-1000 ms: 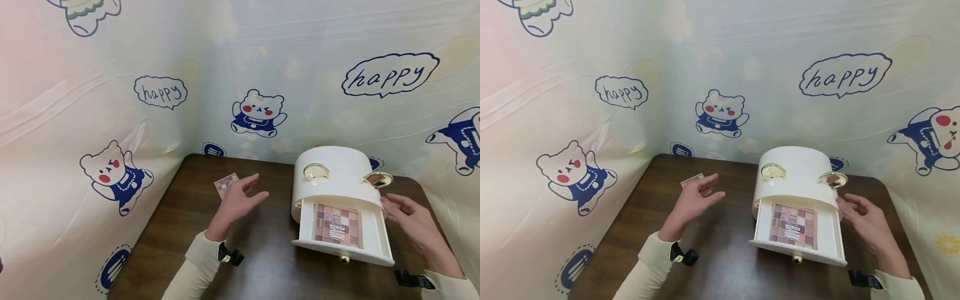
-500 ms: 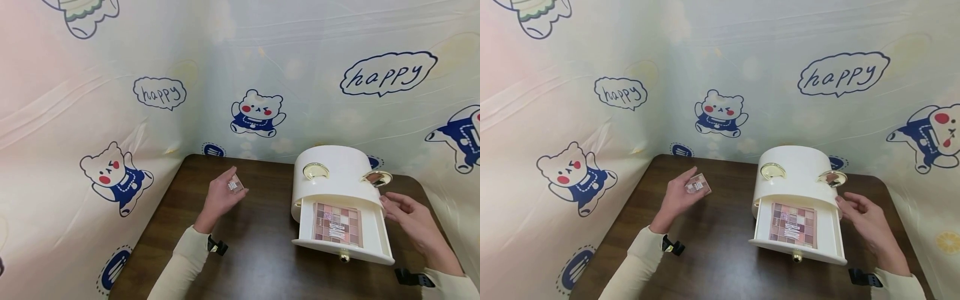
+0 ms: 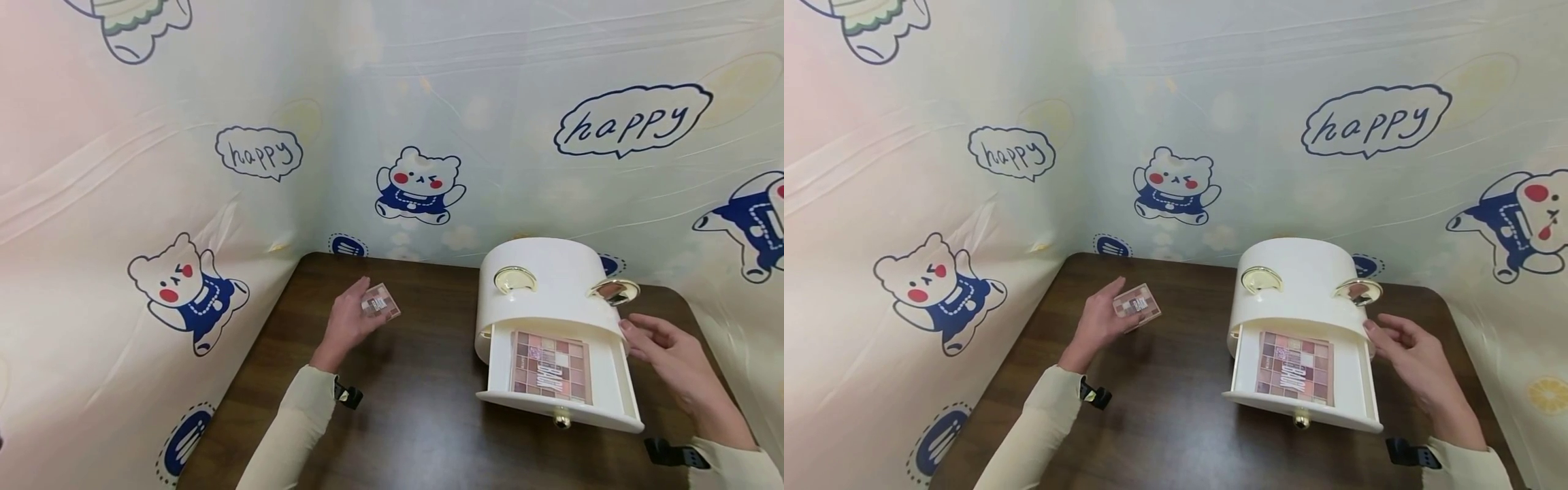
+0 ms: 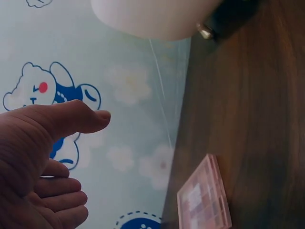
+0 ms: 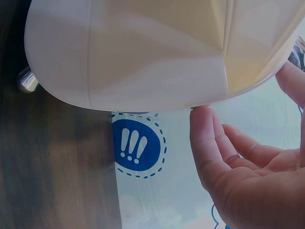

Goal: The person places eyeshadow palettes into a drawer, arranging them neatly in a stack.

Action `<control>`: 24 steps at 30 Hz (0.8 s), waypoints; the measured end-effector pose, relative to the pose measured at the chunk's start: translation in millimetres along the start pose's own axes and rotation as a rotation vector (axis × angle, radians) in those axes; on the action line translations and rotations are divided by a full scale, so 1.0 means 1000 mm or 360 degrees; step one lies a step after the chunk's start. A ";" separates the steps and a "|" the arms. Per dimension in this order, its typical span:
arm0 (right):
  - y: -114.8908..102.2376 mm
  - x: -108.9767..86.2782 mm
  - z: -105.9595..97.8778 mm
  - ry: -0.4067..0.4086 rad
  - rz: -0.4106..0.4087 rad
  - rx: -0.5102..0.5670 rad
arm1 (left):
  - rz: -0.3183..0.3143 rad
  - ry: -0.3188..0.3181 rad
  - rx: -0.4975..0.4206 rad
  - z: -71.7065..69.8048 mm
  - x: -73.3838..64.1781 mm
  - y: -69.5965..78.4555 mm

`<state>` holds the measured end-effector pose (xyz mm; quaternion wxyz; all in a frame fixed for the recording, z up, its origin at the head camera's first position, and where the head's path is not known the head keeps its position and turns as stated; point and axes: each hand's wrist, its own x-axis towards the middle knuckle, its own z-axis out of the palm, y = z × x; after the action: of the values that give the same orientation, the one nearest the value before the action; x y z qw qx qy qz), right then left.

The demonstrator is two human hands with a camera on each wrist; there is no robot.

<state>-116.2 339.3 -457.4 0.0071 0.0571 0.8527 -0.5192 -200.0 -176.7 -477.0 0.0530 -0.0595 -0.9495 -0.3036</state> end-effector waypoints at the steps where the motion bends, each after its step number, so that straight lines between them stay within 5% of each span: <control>1: 0.000 0.000 0.000 0.0001 0.0001 -0.0001 | -0.0006 -0.0013 0.0017 0.001 0.001 -0.002; 11: 0.000 0.000 0.000 0.0000 0.0019 -0.0025 | -0.0219 -0.0145 0.0092 0.010 0.014 -0.022; 24: 0.001 0.000 0.000 0.0023 0.0020 -0.0015 | -0.0328 -0.0195 0.0060 0.042 0.030 -0.067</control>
<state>-116.3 339.4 -457.9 0.0045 0.0662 0.8548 -0.5146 -241.6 -204.2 -545.0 -0.0356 0.0210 -0.9576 -0.2852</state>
